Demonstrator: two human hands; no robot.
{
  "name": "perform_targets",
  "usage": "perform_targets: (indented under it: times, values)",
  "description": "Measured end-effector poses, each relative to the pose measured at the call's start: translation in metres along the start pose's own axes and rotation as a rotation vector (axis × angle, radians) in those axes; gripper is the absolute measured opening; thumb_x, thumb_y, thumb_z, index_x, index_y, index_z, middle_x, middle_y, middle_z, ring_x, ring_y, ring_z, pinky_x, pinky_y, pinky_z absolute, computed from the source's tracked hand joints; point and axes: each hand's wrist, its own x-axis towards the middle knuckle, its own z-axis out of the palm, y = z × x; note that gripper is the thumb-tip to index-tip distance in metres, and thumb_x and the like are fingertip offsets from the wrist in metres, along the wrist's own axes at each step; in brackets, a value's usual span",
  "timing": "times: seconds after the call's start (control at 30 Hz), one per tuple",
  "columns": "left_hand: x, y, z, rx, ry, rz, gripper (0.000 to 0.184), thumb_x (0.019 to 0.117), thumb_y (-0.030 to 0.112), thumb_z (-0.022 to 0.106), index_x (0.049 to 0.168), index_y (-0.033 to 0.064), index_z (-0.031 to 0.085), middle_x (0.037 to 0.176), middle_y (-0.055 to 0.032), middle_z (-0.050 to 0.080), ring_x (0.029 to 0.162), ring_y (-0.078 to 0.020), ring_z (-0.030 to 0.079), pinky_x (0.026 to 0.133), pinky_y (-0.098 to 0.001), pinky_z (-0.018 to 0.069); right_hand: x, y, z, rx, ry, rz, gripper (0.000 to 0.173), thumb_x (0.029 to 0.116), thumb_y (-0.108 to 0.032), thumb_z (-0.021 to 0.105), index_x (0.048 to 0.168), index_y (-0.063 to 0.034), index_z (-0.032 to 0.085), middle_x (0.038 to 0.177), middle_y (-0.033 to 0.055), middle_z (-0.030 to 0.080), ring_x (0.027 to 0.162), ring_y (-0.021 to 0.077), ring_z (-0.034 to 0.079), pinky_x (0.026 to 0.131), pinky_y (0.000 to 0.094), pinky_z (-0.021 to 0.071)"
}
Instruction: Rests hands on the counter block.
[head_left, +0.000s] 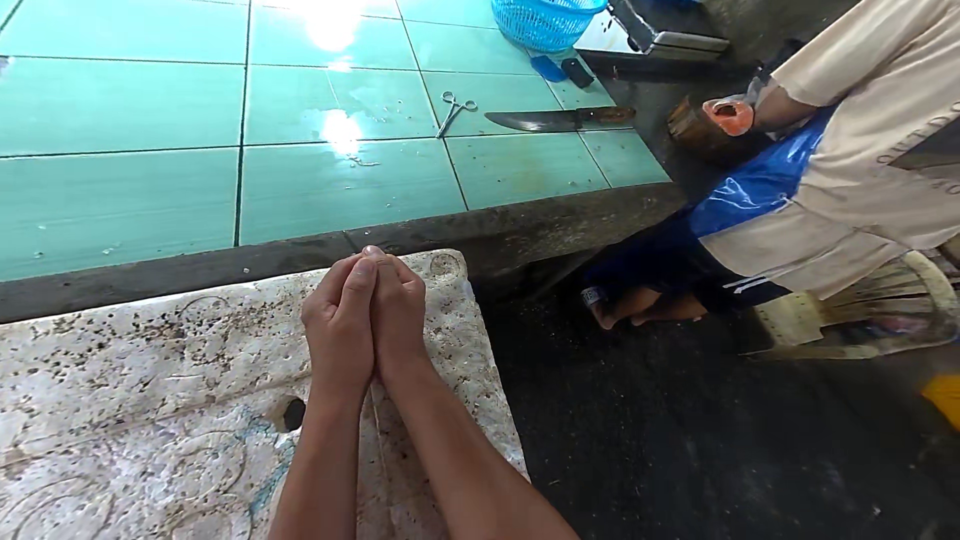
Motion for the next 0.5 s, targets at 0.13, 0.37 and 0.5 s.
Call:
perform_targets:
  times: [0.13, 0.37, 0.5]
  values:
    - [-0.0003, 0.0004, -0.0002, 0.001, -0.012, 0.007, 0.031, 0.1074, 0.033, 0.046, 0.110, 0.0143, 0.070, 0.091, 0.0103, 0.067, 0.082, 0.0027, 0.064, 0.075, -0.0192, 0.0547, -0.0020, -0.0016, -0.0010, 0.005, -0.004, 0.011, 0.045, 0.1069, -0.047, 0.047, 0.081, -0.0141, 0.064, 0.063, -0.0010, 0.052, 0.054, 0.0071, 0.049, 0.050, 0.0249, 0.0410]
    - [0.0002, -0.0002, 0.0001, -0.008, -0.014, 0.004, 0.031, 0.1076, 0.034, 0.046, 0.110, 0.0147, 0.070, 0.090, 0.0102, 0.067, 0.080, 0.0027, 0.064, 0.073, -0.0188, 0.0545, -0.0024, -0.0014, -0.0011, 0.012, -0.002, 0.008, 0.045, 0.1072, -0.046, 0.047, 0.081, -0.0138, 0.064, 0.063, -0.0010, 0.052, 0.054, 0.0066, 0.049, 0.049, 0.0243, 0.0403]
    - [0.0003, -0.0012, -0.0009, -0.010, -0.016, -0.004, 0.031, 0.1077, 0.033, 0.046, 0.111, 0.0137, 0.070, 0.092, 0.0086, 0.068, 0.082, 0.0011, 0.065, 0.074, -0.0205, 0.0553, -0.0018, -0.0009, -0.0005, 0.011, -0.002, 0.009, 0.044, 0.1073, -0.046, 0.047, 0.083, -0.0139, 0.065, 0.064, -0.0010, 0.053, 0.055, 0.0064, 0.050, 0.050, 0.0243, 0.0412]
